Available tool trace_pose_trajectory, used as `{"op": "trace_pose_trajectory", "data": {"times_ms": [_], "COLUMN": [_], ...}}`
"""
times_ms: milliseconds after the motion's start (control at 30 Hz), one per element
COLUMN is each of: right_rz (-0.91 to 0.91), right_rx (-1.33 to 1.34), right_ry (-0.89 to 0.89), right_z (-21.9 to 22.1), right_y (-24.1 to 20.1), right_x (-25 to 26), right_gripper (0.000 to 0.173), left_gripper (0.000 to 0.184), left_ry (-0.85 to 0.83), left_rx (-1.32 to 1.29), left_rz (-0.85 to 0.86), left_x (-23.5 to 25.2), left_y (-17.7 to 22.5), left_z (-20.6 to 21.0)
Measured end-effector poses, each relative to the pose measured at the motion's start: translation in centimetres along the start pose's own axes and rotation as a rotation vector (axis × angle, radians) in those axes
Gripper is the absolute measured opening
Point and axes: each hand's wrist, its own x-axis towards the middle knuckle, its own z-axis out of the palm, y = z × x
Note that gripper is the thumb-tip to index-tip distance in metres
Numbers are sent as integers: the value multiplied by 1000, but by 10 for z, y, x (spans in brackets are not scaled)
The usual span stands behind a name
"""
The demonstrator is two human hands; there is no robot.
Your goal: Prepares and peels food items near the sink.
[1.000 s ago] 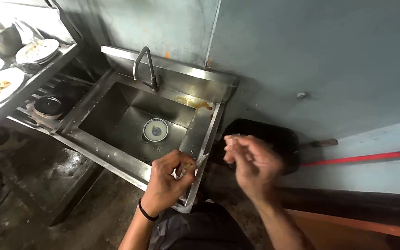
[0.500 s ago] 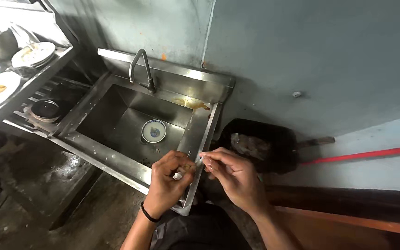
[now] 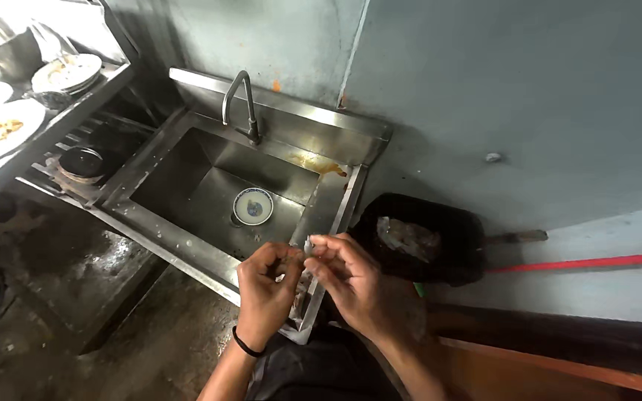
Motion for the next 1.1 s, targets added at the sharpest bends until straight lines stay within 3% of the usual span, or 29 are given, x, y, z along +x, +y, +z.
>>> {"op": "trace_pose_trajectory", "data": {"times_ms": [33,167,267,433,567,733,933,1100], "right_rz": [27,87,157,58,-178,-138,-44,119], "right_rx": [12,5,21,-12,-46,82,-139,-432], "right_ry": [-24,-53,-173,-256,-254,-142,6,-86], "right_z": [4,16,22,36,52,64,80,113], "right_y": [2,2,3,6,8,9,35,114], "right_x": [-1,-1,4,10,11,17,61,105], "right_gripper": [33,14,15,14,16,20,19,35], "left_gripper": [11,21,33,42,35,33,16,33], "left_ry": [36,162,219,280,439,561,452,27], "left_rx": [-18,-107,-161,-242,-336,-548,-200,442], "left_rz": [21,26,49,27,-113,-341,-351,-389], "left_x": [-1,-8,-9,-8,-1,16,5,-14], "left_y": [-1,-2,-5,-12,-17,-19,-48,-83], "left_z": [0,0,-4,-14,-23,-55,-98,-114]}}
